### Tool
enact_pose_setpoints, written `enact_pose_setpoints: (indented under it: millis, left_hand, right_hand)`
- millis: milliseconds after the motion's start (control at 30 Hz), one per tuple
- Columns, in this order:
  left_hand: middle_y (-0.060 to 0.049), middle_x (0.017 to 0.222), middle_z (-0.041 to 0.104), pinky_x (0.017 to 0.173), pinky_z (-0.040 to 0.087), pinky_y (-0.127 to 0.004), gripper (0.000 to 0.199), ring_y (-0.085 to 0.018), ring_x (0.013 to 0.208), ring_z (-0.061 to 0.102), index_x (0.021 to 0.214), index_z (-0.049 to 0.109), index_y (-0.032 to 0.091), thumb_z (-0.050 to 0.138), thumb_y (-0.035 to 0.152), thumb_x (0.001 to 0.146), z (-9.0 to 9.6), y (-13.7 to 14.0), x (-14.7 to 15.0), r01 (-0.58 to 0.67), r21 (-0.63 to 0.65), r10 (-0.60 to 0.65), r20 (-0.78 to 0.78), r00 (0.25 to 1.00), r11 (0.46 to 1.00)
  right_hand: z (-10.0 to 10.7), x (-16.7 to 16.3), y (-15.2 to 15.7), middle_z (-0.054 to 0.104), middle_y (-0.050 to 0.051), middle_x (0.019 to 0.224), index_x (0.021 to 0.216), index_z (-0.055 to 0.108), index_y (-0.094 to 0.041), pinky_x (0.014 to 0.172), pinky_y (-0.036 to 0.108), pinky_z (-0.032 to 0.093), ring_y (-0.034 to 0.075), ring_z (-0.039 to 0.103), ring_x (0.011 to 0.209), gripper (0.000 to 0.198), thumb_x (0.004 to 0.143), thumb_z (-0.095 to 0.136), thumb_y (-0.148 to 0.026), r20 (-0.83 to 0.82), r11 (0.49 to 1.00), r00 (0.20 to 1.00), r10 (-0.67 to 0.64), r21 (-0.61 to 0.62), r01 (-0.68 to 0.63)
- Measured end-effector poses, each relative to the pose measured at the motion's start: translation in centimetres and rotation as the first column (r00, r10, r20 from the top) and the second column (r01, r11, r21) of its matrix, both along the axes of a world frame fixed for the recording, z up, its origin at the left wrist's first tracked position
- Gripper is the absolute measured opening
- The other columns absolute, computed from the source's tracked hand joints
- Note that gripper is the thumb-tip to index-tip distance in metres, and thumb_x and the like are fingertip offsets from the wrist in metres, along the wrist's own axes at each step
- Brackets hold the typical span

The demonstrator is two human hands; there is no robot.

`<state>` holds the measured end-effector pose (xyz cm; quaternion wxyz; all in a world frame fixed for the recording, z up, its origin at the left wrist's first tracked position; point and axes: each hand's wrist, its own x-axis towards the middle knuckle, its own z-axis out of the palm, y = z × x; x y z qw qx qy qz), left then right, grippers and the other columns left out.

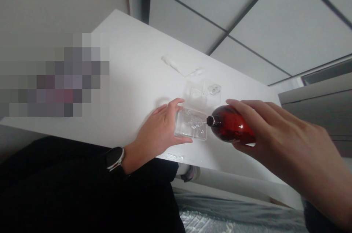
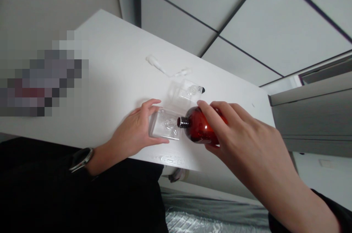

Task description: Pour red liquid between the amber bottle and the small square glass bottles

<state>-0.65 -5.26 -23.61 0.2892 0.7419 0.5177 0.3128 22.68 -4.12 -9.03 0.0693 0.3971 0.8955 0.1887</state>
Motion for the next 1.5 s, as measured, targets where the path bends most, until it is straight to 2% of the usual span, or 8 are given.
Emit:
enact_pose_setpoints:
  millis: [267, 667, 867, 1100, 1333, 1500]
  left_hand:
    - [-0.020, 0.140, 0.071, 0.116, 0.050, -0.056, 0.110, -0.036, 0.135, 0.067, 0.146, 0.023, 0.023, 0.101, 0.036, 0.069, 0.11, -0.10, 0.08, 0.013, -0.020, -0.013, -0.023, 1.000, 1.000]
    - [-0.017, 0.139, 0.072, 0.114, 0.052, -0.057, 0.105, -0.038, 0.133, 0.068, 0.146, 0.031, 0.025, 0.100, 0.035, 0.067, 0.18, 0.00, 0.01, 0.000, -0.019, 0.000, 0.007, 1.000, 1.000]
    - [-0.016, 0.138, 0.072, 0.110, 0.054, -0.057, 0.105, -0.039, 0.131, 0.069, 0.145, 0.032, 0.025, 0.100, 0.037, 0.067, 0.19, 0.02, 0.02, -0.006, -0.026, 0.005, -0.011, 1.000, 1.000]
    - [-0.018, 0.138, 0.072, 0.112, 0.053, -0.055, 0.107, -0.039, 0.133, 0.068, 0.146, 0.029, 0.023, 0.100, 0.039, 0.068, 0.31, 0.02, 0.06, 0.002, -0.029, -0.003, -0.033, 0.999, 1.000]
    - [-0.017, 0.139, 0.071, 0.111, 0.053, -0.055, 0.106, -0.038, 0.131, 0.069, 0.145, 0.030, 0.026, 0.100, 0.040, 0.067, 0.02, -0.03, 0.04, -0.003, -0.008, 0.003, -0.020, 1.000, 1.000]
    - [-0.017, 0.138, 0.071, 0.110, 0.054, -0.055, 0.105, -0.039, 0.129, 0.069, 0.145, 0.030, 0.024, 0.100, 0.040, 0.068, 0.06, -0.02, 0.08, -0.001, -0.004, 0.000, -0.042, 0.999, 1.000]
  right_hand:
    - [0.04, 0.17, 0.02, 0.076, 0.013, 0.122, 0.139, 0.058, -0.020, 0.045, 0.030, 0.036, 0.029, 0.073, 0.087, 0.052, 0.087, 0.065, -0.022, -0.006, 1.000, 1.000, -0.013, -0.001, 0.013]
    - [0.13, -0.03, -0.04, 0.077, 0.013, 0.119, 0.140, 0.055, -0.023, 0.044, 0.030, 0.036, 0.030, 0.074, 0.087, 0.052, 0.088, 0.062, -0.022, 0.001, 1.000, 1.000, -0.009, 0.000, 0.009]
    - [0.13, -0.01, -0.01, 0.076, 0.014, 0.119, 0.138, 0.057, -0.018, 0.043, 0.031, 0.036, 0.030, 0.074, 0.087, 0.050, 0.088, 0.063, -0.021, 0.009, 1.000, 1.000, 0.013, 0.005, -0.013]
    - [0.21, 0.08, -0.01, 0.076, 0.012, 0.121, 0.144, 0.055, -0.023, 0.044, 0.031, 0.038, 0.031, 0.073, 0.088, 0.058, 0.087, 0.065, -0.021, 0.018, 1.000, 1.000, -0.013, -0.011, 0.013]
    - [0.39, -0.33, -0.01, 0.077, 0.015, 0.119, 0.138, 0.059, -0.015, 0.041, 0.032, 0.040, 0.030, 0.075, 0.085, 0.048, 0.090, 0.061, -0.017, 0.057, 1.000, 0.998, 0.028, 0.011, -0.029]
    - [0.24, -0.13, 0.05, 0.077, 0.013, 0.119, 0.139, 0.058, -0.018, 0.042, 0.030, 0.038, 0.030, 0.074, 0.086, 0.052, 0.088, 0.062, -0.020, 0.026, 1.000, 1.000, 0.016, 0.013, -0.016]
